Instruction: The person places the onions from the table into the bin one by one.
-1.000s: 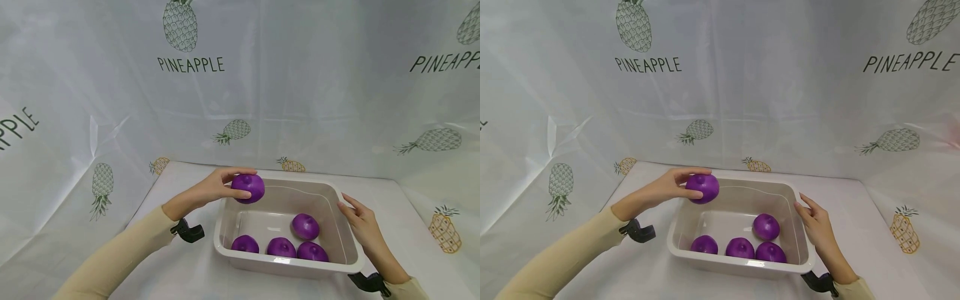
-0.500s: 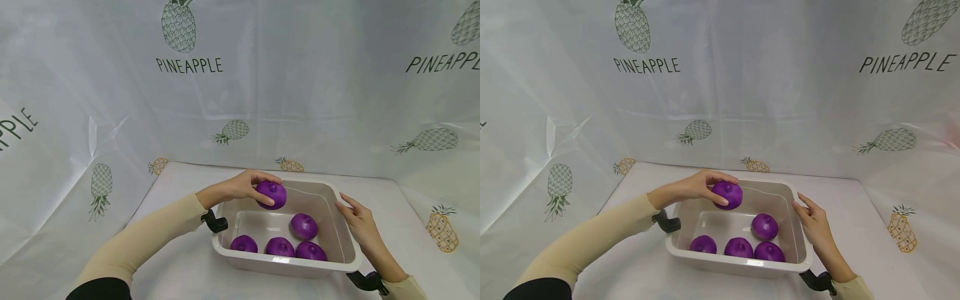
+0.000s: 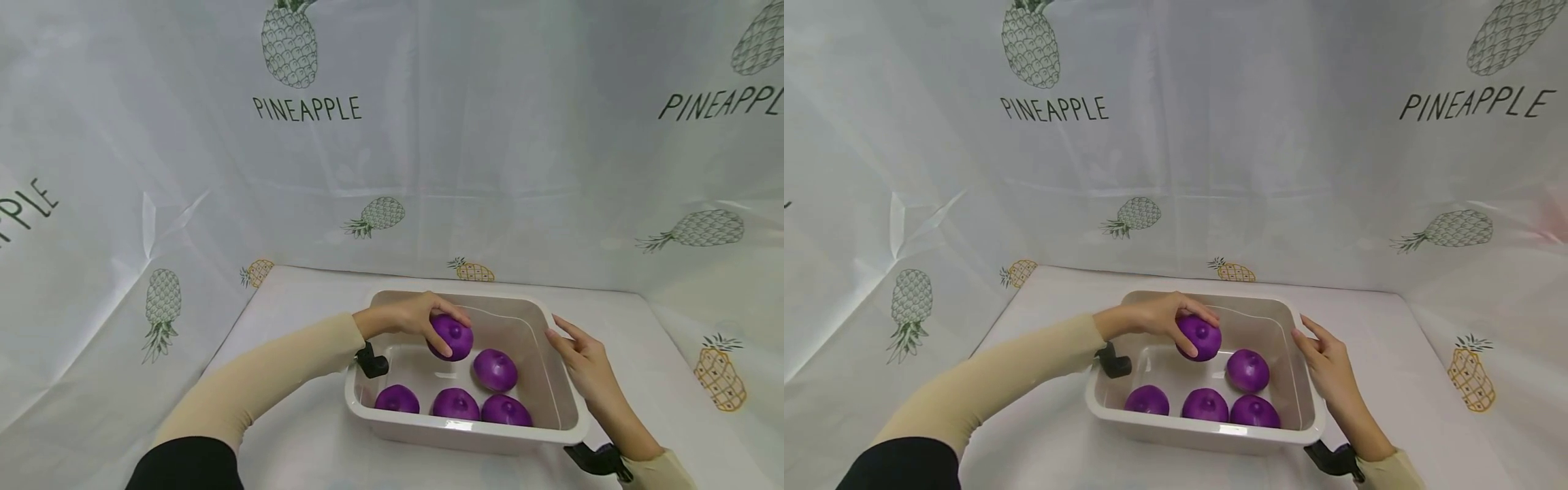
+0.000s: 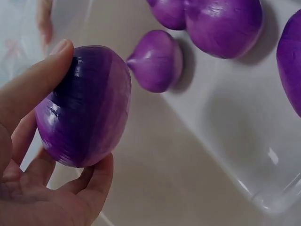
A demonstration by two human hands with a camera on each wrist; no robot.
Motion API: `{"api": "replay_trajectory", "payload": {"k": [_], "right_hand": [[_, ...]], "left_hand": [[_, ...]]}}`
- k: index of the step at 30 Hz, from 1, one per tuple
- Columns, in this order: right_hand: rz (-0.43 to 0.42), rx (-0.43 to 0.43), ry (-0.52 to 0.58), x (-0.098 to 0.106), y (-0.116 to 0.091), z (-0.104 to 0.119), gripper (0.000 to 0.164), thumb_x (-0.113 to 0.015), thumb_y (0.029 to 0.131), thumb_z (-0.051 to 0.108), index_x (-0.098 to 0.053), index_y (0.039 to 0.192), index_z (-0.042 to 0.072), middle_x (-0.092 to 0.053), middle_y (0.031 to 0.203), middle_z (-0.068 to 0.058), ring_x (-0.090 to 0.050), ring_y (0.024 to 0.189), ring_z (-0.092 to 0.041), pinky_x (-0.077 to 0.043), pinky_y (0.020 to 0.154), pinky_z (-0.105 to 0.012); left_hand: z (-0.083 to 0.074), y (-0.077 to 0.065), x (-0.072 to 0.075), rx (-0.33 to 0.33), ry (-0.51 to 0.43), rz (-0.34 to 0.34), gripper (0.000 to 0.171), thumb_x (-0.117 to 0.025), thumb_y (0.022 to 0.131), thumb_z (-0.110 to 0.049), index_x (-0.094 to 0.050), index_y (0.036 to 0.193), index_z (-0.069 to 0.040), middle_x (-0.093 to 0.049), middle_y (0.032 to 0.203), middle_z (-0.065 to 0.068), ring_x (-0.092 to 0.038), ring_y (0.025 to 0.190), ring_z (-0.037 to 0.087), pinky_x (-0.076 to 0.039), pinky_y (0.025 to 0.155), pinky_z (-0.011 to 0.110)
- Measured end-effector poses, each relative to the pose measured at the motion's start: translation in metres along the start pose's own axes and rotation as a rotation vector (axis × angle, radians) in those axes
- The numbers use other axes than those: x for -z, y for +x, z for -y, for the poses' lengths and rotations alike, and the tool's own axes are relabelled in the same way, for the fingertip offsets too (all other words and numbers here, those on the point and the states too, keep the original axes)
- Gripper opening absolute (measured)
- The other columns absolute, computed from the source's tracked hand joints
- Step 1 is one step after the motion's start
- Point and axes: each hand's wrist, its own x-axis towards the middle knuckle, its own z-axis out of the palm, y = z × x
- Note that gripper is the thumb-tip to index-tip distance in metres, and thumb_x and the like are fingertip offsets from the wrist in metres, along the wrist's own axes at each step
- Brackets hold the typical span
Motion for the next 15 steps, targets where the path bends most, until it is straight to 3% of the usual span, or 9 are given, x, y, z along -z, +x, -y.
{"api": "replay_trajectory", "payload": {"k": [9,15], "right_hand": [[-0.001,0.003,-0.020,0.000,0.000,0.000,0.053,-0.054,0.105,0.023,-0.041,0.146,-0.008,-0.066,0.106,-0.036,-0.068,0.071,-0.005,-0.058,0.058,-0.026],[0.001,-0.010,-0.008,0.001,0.000,0.000,0.053,-0.054,0.105,0.023,-0.041,0.147,-0.007,-0.066,0.106,-0.036,-0.069,0.071,-0.007,-0.058,0.057,-0.028]], "left_hand": [[0.014,0.014,-0.012,-0.002,0.071,0.023,0.057,-0.088,0.070,0.004,-0.071,0.123,-0.005,-0.066,0.130,0.001,-0.054,0.122,0.009,-0.046,0.095,0.018],[0.020,0.023,-0.020,-0.017,0.202,0.058,0.057,-0.091,0.069,-0.002,-0.072,0.122,-0.008,-0.068,0.125,-0.003,-0.055,0.115,0.001,-0.043,0.093,0.015]]}}
